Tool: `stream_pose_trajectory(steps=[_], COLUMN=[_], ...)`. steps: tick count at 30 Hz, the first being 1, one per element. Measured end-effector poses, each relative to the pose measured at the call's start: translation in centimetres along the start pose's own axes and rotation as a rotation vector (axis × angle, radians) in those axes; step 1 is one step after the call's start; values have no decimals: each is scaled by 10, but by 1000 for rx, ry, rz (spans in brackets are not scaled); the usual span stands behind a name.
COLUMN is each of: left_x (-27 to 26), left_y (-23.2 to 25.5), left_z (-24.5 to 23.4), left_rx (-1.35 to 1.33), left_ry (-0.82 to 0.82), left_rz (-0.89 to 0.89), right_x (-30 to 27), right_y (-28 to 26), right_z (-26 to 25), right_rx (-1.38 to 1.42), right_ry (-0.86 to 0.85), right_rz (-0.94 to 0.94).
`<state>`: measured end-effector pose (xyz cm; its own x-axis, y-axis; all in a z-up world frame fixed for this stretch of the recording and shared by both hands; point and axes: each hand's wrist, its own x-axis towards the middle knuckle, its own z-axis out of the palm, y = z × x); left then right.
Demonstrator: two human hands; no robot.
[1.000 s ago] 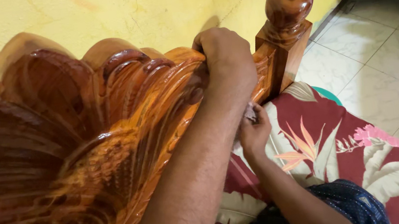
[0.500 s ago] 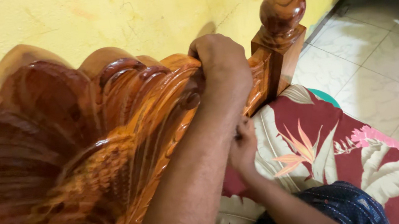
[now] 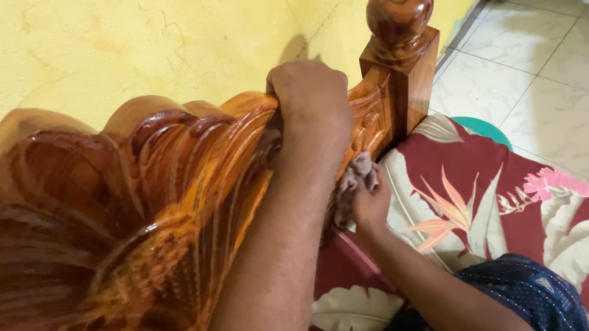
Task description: The person wipes the carved wooden headboard of a bed using a cloth. They move the cloth across the surface and into the carved details to remove dust or dirt.
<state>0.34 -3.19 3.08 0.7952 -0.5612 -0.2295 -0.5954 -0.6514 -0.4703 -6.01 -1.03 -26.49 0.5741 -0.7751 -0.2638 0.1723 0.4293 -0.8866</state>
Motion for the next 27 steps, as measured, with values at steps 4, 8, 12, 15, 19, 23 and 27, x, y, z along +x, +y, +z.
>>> stream_pose_trajectory(steps=[4, 8, 12, 15, 19, 23, 27], left_x=[8, 9, 5, 1, -1, 1, 1], left_y=[3, 5, 5, 5, 6, 6, 6], left_z=[2, 5, 2, 1, -2, -2, -1], left_rx=[-24, -13, 2, 23, 18, 7, 26], left_ry=[67, 44, 48, 29, 40, 35, -9], left_rz=[-33, -34, -27, -24, -16, -16, -21], right_x=[6, 22, 18, 36, 57, 64, 75], right_y=[-13, -24, -27, -34, -31, -47, -39], right_z=[0, -1, 3, -1, -18, -17, -23], right_rx=[3, -53, 120, -173, 363, -125, -264], right_ry=[-82, -26, 23, 101, -55, 78, 119], right_rz=[-244, -262, -144, -491, -148, -310, -485])
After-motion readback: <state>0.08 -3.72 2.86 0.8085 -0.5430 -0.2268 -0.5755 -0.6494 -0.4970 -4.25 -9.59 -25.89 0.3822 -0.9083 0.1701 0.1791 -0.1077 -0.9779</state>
